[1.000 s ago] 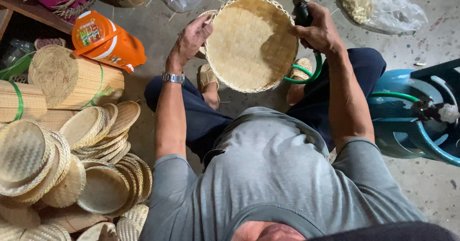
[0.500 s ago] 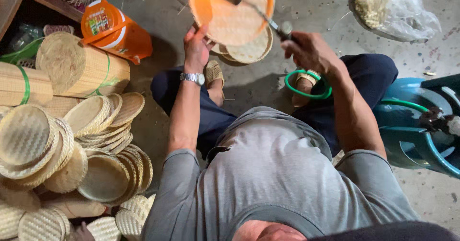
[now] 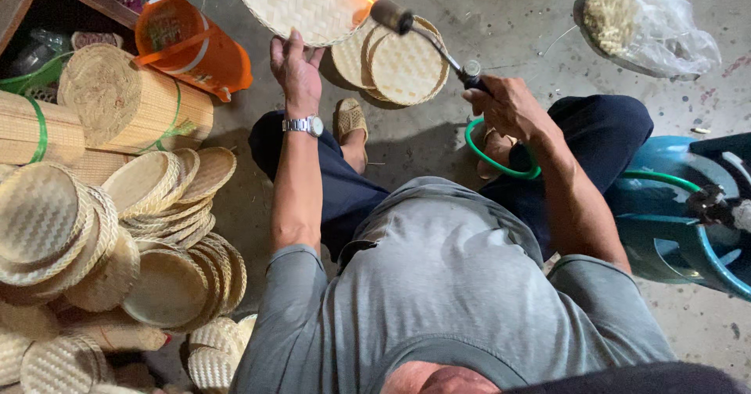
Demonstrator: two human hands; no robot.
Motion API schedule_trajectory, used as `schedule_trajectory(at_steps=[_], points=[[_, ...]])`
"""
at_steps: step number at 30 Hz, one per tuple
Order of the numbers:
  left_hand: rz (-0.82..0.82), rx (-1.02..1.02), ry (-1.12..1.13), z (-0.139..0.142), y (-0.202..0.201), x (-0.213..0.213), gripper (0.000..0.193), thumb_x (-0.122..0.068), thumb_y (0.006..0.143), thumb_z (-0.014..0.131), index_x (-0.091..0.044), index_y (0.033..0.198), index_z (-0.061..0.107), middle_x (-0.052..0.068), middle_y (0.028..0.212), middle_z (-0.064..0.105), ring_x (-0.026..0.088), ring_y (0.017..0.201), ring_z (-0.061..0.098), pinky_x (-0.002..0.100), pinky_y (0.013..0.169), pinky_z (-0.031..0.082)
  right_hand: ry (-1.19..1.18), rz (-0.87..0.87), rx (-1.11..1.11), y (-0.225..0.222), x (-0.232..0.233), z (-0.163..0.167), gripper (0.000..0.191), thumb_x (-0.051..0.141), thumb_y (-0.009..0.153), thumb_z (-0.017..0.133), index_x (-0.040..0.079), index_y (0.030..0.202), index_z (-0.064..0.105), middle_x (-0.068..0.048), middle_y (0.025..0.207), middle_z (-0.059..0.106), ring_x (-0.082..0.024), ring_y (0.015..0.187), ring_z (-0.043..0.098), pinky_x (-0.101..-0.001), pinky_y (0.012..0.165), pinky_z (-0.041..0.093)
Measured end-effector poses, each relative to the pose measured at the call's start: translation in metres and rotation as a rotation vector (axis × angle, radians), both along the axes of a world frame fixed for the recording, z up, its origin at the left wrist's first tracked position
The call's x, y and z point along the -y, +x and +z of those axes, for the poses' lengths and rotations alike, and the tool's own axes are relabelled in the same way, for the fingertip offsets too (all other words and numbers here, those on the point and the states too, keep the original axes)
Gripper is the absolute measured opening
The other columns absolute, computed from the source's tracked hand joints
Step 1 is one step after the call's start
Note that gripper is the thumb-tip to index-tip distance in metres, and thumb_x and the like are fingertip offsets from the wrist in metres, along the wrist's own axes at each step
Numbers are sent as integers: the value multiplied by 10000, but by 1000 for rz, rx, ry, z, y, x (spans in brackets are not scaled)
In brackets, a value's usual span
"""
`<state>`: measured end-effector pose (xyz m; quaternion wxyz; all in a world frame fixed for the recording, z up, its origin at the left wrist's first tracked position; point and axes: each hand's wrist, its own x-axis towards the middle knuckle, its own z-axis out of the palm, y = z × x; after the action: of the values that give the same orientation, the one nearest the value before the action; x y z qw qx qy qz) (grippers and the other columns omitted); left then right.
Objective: The person sits on the floor and uses a handheld blowtorch to apply flame to the surface of round woven baskets. They rotate each basket to cover the surface and then place it on a stack.
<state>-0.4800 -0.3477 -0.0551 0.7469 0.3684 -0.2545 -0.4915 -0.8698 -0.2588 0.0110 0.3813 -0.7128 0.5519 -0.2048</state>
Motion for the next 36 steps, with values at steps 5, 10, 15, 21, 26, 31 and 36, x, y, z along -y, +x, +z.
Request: schedule_trajectory(at_steps=[5, 10, 15, 21, 26, 31, 36], points=[[34, 85, 39, -6, 0, -6, 160, -169, 1055, 628, -71, 1169, 574, 68, 1165, 611, 231, 1074, 601, 525, 930, 580, -35, -61, 13, -1, 0, 6, 348, 318, 1038, 618, -3, 913, 671, -149, 725, 667, -257, 639, 627, -410, 613, 484], [28, 166, 60, -8, 0, -15, 164, -176, 1037, 611, -84, 1171, 589, 55, 1199, 634, 218, 1110, 622, 494, 923, 606, 50, -46, -8, -9, 6, 9, 371, 329, 1040, 614, -8, 897, 673, -145, 682, 642, -240, 595, 629, -407, 568, 490], [21, 157, 74, -12, 9, -18, 232, -161, 1022, 613, -86, 1242, 605, 73, 1213, 657, 223, 1080, 653, 479, 900, 614, 29, -68, 11, -12, 13, 16, 367, 337, 1041, 605, 1, 906, 665, -98, 708, 663, -190, 597, 637, -384, 537, 498], [-7, 249, 49, -18, 20, -16, 232, -129, 1046, 613, -26, 1254, 605, 93, 1193, 664, 208, 1036, 665, 430, 867, 637, 99, -124, 15, -14, 15, 32, 382, 331, 1054, 591, -9, 894, 664, -115, 676, 640, -180, 558, 607, -373, 525, 486], [3, 366, 70, -14, 23, -19, 300, -96, 1052, 622, -18, 1341, 595, 80, 1171, 649, 167, 986, 653, 387, 809, 644, 136, -147, 92, -14, 12, 40, 385, 327, 1048, 575, -10, 874, 641, -114, 640, 596, -161, 483, 547, -366, 468, 453], [45, 590, -25, -9, 26, -25, 434, -101, 1052, 601, 4, 1443, 447, 114, 1213, 680, 180, 1024, 653, 343, 856, 594, 130, -126, 103, -18, 13, 42, 427, 324, 1050, 580, -31, 817, 630, -96, 589, 576, -151, 441, 539, -332, 442, 440], [72, 703, -101, -10, 28, -26, 426, -87, 1069, 597, 61, 1439, 448, 148, 1295, 668, 204, 1138, 646, 325, 1000, 534, 143, -117, 179, -15, 14, 44, 416, 317, 1065, 571, -25, 836, 625, -71, 604, 560, -138, 430, 497, -332, 416, 398]])
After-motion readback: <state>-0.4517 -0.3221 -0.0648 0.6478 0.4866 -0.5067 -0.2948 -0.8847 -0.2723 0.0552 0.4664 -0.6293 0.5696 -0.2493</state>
